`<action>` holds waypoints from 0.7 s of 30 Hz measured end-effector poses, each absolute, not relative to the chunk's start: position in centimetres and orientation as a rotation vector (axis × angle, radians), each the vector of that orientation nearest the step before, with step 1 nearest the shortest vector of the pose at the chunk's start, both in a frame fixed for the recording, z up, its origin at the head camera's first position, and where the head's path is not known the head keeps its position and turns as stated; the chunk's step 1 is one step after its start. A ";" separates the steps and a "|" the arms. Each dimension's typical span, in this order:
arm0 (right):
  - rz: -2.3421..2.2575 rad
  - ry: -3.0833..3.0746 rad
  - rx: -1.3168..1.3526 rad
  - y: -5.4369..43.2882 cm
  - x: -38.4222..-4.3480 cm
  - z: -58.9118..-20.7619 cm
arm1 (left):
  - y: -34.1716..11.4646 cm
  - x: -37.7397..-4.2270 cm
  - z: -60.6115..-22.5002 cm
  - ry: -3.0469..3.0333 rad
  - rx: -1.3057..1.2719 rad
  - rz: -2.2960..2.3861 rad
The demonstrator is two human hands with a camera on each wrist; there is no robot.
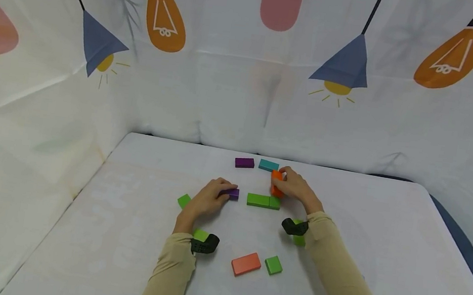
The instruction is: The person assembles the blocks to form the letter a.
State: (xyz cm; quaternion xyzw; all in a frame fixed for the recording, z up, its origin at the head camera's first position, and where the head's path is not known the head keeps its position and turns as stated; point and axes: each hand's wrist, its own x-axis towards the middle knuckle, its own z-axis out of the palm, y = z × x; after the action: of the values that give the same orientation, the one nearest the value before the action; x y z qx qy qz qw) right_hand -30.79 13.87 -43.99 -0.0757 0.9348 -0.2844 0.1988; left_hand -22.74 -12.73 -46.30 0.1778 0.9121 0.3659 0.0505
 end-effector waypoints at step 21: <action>-0.802 2.634 -0.172 13.3 -30.7 -44.3 | -12.4 -22.8 -46.5 2.721 0.728 1.120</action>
State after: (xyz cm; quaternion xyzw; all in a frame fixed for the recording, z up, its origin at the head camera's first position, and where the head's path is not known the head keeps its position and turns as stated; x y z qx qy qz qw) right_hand -30.70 13.26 -44.29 -0.0611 0.9374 -0.2854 0.1901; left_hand -22.75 -12.39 -46.52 0.2399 0.8963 0.3689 0.0550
